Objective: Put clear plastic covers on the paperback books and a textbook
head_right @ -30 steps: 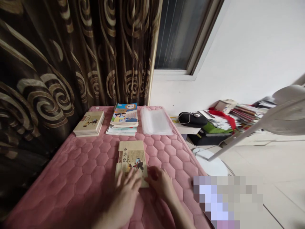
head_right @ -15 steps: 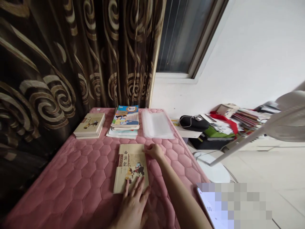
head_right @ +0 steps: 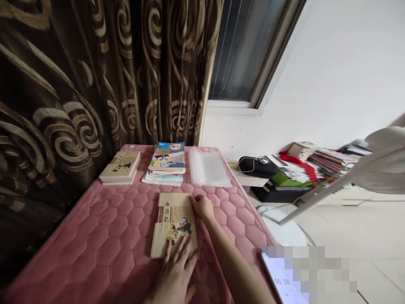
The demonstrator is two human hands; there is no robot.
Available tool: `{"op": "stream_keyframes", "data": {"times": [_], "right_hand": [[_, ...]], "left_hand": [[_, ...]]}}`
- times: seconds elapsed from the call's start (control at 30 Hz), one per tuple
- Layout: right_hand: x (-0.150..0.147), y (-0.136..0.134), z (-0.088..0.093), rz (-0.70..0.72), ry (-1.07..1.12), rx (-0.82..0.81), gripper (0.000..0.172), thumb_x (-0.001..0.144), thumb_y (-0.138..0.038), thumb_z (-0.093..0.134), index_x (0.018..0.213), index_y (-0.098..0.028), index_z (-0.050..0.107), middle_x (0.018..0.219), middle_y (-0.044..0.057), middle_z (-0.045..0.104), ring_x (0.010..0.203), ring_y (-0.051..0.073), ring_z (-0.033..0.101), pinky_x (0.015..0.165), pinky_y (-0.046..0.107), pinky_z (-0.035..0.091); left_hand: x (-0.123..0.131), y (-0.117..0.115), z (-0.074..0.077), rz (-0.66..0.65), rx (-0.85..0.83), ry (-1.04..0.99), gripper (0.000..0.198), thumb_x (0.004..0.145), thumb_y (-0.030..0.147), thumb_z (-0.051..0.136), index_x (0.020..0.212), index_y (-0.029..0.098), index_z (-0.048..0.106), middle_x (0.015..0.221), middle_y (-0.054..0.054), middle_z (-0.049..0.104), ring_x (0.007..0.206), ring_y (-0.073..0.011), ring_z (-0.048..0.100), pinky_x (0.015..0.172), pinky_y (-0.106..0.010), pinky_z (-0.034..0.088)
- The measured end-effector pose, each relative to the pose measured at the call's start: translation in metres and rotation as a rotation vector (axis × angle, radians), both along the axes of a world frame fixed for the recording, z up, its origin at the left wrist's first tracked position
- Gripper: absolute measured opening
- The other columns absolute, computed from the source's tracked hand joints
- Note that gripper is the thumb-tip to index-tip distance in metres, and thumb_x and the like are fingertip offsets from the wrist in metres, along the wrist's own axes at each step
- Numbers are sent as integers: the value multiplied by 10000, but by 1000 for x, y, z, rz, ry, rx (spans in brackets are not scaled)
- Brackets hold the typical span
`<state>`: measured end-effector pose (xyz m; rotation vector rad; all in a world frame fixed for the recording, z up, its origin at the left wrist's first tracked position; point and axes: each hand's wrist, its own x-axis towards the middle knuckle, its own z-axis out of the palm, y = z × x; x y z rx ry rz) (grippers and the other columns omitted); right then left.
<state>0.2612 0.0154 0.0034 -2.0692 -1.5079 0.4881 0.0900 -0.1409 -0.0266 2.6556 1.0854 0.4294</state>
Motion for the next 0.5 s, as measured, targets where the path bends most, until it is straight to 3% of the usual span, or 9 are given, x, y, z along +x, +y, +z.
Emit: {"op": "stream_keyframes", "data": {"times": [0.1, 0.23, 0.33, 0.5], "right_hand": [[-3, -29, -1, 71, 60, -7, 230, 815, -347, 560, 709, -189, 689, 744, 48, 730, 686, 170, 657, 561, 226, 417], [-1, -69, -5, 122, 142, -20, 184, 774, -323, 581, 813, -205, 718, 791, 38, 749, 723, 191, 679, 592, 231, 446], [-1, -89, -8, 111, 194, -1, 238, 771, -375, 557, 726, -201, 712, 723, 45, 735, 672, 208, 662, 555, 251, 419], [-7, -96, -10, 51, 204, 1, 321, 747, -419, 531, 594, -182, 685, 558, 51, 667, 592, 207, 617, 484, 251, 340]], "left_hand": [[-5, -1, 12, 50, -9, -69, 554, 842, 324, 572, 1376, 275, 429, 1546, -67, 296, 1388, -320, 313, 1101, -547, 309], [-26, 22, 34, 433, -39, -142, 268, 907, 220, 401, 1070, 197, 614, 1251, -114, 574, 1110, -242, 582, 912, -382, 487], [-46, 56, 39, 640, -85, -102, 272, 926, 215, 341, 919, 161, 608, 1030, -141, 631, 982, -247, 612, 855, -363, 480], [-57, 95, 36, 728, -337, -111, 227, 920, 218, 408, 1046, 122, 569, 1041, -160, 675, 998, -243, 632, 840, -315, 449]]}}
